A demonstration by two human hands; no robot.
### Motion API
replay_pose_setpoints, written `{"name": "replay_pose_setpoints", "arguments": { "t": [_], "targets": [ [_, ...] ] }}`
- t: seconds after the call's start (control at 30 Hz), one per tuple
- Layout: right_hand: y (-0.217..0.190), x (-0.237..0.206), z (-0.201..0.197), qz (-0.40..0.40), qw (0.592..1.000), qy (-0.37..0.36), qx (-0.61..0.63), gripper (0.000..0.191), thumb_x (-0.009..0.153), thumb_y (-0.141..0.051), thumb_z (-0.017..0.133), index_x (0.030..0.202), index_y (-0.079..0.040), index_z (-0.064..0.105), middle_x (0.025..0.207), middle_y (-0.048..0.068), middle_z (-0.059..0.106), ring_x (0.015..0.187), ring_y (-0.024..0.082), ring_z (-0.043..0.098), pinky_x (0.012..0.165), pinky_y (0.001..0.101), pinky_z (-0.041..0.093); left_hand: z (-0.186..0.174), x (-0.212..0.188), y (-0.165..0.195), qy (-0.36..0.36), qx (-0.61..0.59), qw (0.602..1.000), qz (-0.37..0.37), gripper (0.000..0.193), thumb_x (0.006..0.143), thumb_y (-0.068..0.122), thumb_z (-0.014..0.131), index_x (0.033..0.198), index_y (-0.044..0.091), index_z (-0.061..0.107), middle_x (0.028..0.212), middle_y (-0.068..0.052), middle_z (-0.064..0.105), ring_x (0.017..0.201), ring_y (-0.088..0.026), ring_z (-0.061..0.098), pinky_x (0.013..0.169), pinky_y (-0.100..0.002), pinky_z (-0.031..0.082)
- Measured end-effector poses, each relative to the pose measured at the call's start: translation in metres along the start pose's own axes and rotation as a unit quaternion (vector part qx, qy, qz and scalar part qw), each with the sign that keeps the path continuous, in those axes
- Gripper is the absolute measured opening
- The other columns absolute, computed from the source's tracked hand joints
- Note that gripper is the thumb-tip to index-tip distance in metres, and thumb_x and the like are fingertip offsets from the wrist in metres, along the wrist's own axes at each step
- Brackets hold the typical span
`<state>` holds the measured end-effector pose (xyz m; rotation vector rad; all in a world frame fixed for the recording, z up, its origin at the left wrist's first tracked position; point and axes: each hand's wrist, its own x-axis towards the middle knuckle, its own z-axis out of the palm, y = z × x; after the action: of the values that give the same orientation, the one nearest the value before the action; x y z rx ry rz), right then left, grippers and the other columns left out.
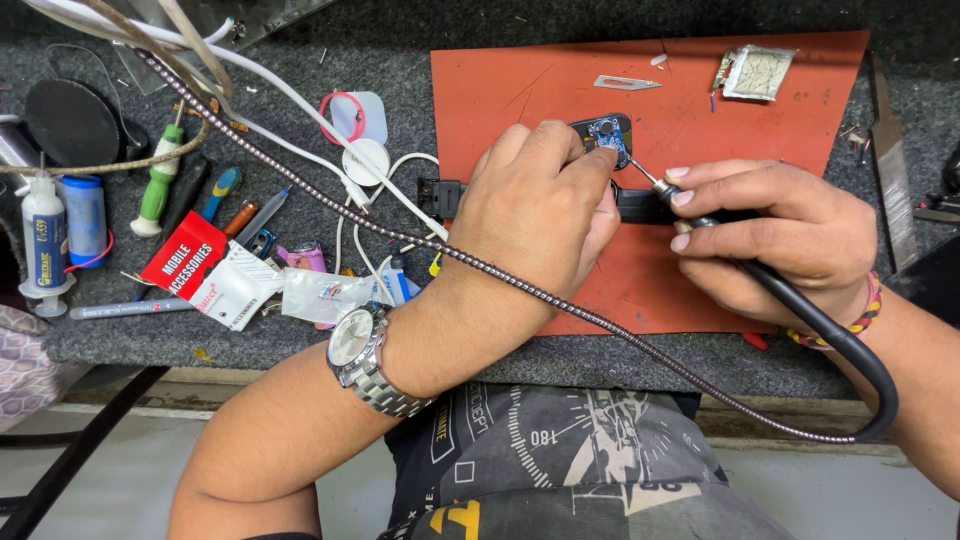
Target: The person pries open a smartwatch on a red silicone mat, removes the back cover and works on the internal board, then uses a soldering iron to solder the battery connection on the watch. They hold the watch steady with one hand while soldering and continue manipulating the opened watch at the bench.
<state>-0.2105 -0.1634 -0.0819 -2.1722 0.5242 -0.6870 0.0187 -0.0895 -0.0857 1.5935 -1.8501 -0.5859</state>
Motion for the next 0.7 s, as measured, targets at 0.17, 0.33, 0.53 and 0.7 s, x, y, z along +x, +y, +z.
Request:
{"name": "replay_pose_setpoints", "arguments": {
  "t": [0.17, 0.33, 0.53, 0.7],
  "targets": [
    [0.001, -0.002, 0.000, 0.010, 1.000, 0.013, -0.007, 0.017, 0.075, 0.006, 0.079, 0.088, 0.000, 0.070, 0.105, 0.017, 0.067, 0.108, 0.036, 0.071, 0.096, 0.0440, 0.061, 0.000, 0.001, 0.000, 0.005, 0.001, 1.000, 0.006, 0.029, 0.089, 0.013, 0.074, 0.116, 0.004, 0.073, 0.103, -0.009, 0.062, 0.098, -0.030, 0.059, 0.092, -0.042, 0.050],
    [0.001, -0.004, 0.000, 0.025, 0.999, 0.022, -0.002, 0.017, 0.074, 0.006, 0.078, 0.088, 0.000, 0.070, 0.105, 0.017, 0.066, 0.108, 0.035, 0.071, 0.096, 0.0430, 0.061, -0.005, 0.000, -0.001, -0.005, -0.008, 1.000, 0.011, 0.034, 0.089, 0.011, 0.073, 0.121, 0.001, 0.070, 0.104, -0.011, 0.061, 0.098, -0.031, 0.059, 0.092, -0.042, 0.051],
    [0.001, -0.004, -0.002, 0.031, 0.999, 0.027, -0.012, 0.017, 0.075, 0.007, 0.077, 0.088, -0.001, 0.069, 0.105, 0.017, 0.066, 0.107, 0.035, 0.071, 0.094, 0.0416, 0.061, -0.008, 0.001, 0.000, -0.019, -0.007, 1.000, 0.018, 0.040, 0.088, 0.010, 0.073, 0.126, 0.000, 0.065, 0.106, -0.011, 0.060, 0.100, -0.031, 0.059, 0.092, -0.042, 0.050],
    [-0.001, -0.002, -0.001, 0.036, 0.998, 0.048, -0.010, 0.017, 0.077, 0.009, 0.076, 0.088, 0.000, 0.068, 0.105, 0.017, 0.066, 0.107, 0.035, 0.072, 0.095, 0.0417, 0.061, -0.011, 0.000, 0.000, -0.034, -0.003, 0.999, 0.022, 0.044, 0.087, 0.011, 0.074, 0.128, 0.000, 0.065, 0.107, -0.012, 0.060, 0.101, -0.031, 0.058, 0.092, -0.041, 0.050]
  ]
}}
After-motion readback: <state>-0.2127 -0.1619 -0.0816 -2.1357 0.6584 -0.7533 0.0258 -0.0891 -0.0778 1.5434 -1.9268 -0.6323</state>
